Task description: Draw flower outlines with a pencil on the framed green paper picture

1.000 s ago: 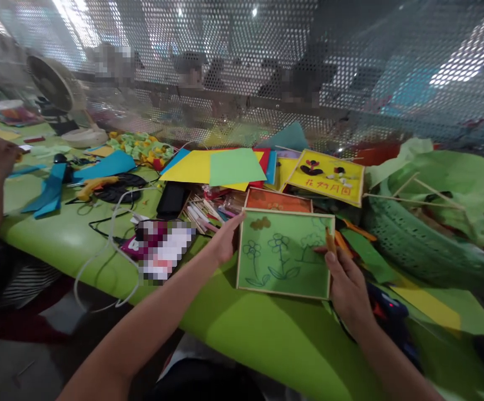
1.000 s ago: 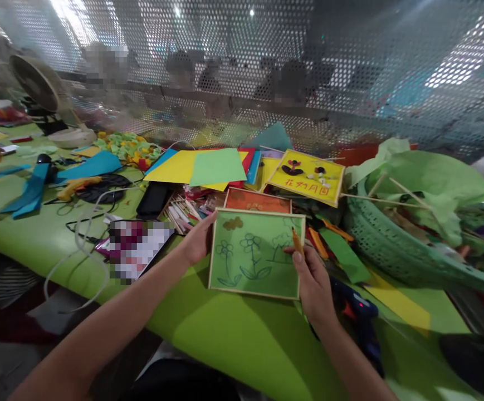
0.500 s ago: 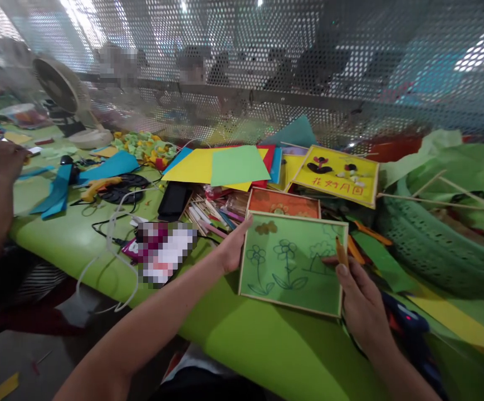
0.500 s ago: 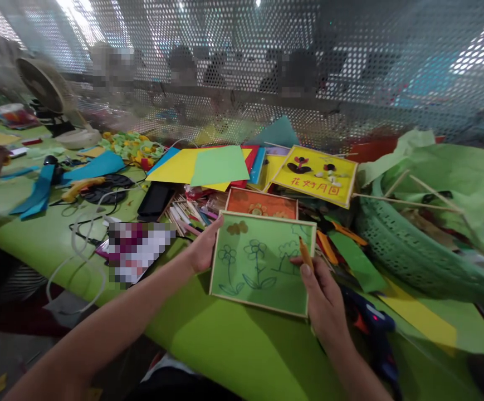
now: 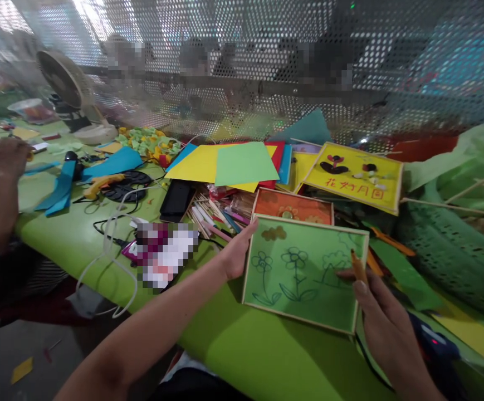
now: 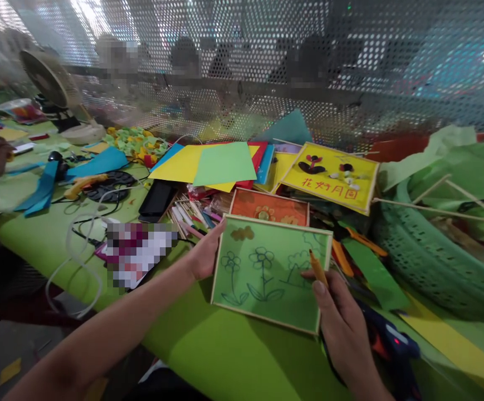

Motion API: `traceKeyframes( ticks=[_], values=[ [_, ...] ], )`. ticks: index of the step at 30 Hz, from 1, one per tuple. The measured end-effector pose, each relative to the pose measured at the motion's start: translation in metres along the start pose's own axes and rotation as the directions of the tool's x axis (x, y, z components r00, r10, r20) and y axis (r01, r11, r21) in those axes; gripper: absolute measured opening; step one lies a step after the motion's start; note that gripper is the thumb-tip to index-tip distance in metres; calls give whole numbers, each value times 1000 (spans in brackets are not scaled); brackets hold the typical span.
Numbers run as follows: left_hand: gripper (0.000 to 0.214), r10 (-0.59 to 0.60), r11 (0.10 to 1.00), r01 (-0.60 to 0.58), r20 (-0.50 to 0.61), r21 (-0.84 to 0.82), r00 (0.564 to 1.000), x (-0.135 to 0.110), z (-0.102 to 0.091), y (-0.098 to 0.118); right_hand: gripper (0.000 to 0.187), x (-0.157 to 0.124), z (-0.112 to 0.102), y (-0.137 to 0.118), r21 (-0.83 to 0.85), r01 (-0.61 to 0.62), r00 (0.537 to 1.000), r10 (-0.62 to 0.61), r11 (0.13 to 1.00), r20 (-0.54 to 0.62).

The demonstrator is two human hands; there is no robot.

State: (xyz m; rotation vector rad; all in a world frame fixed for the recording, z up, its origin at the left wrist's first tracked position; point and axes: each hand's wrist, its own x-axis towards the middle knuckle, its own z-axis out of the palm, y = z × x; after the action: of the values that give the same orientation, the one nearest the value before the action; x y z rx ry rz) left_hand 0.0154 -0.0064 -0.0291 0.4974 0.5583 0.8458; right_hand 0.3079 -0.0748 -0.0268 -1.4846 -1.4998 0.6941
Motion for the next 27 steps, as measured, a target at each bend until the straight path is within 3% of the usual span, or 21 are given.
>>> traceKeyframes(
  ticks=[5,7,9,11,13,16,21,27],
  values=[
    [70,-12,1000,12,-48,-2,999,-2,6,0,34,5,-10,-14,-138,158,976,-175,978,-126],
    [69,-10,1000,9,-54,-11,998,-2,8,1,31,7,-17,-22,-259,218,930,-280,941,-238],
    [68,-4,1000,3,-40,-23,999,-2,9,2,27,11,-22,-29,-367,279,879,-390,888,-276],
    [67,-9,999,9,-5,-37,1000,-1,9,2,24,16,-23,-38,-407,375,858,-478,833,-189],
    [67,-19,999,21,40,-46,999,-1,8,2,27,24,-18,-51,-393,483,846,-533,782,-21],
    [68,-24,998,27,61,-51,998,-1,8,1,34,35,-4,-74,-370,565,819,-557,738,139],
    [68,13,998,-12,20,-55,1000,-2,9,-1,22,46,26,-97,-339,594,803,-566,730,188],
    [72,-39,995,42,44,-90,998,1,11,-3,20,45,38,-88,-350,624,780,-587,699,218]
  ],
)
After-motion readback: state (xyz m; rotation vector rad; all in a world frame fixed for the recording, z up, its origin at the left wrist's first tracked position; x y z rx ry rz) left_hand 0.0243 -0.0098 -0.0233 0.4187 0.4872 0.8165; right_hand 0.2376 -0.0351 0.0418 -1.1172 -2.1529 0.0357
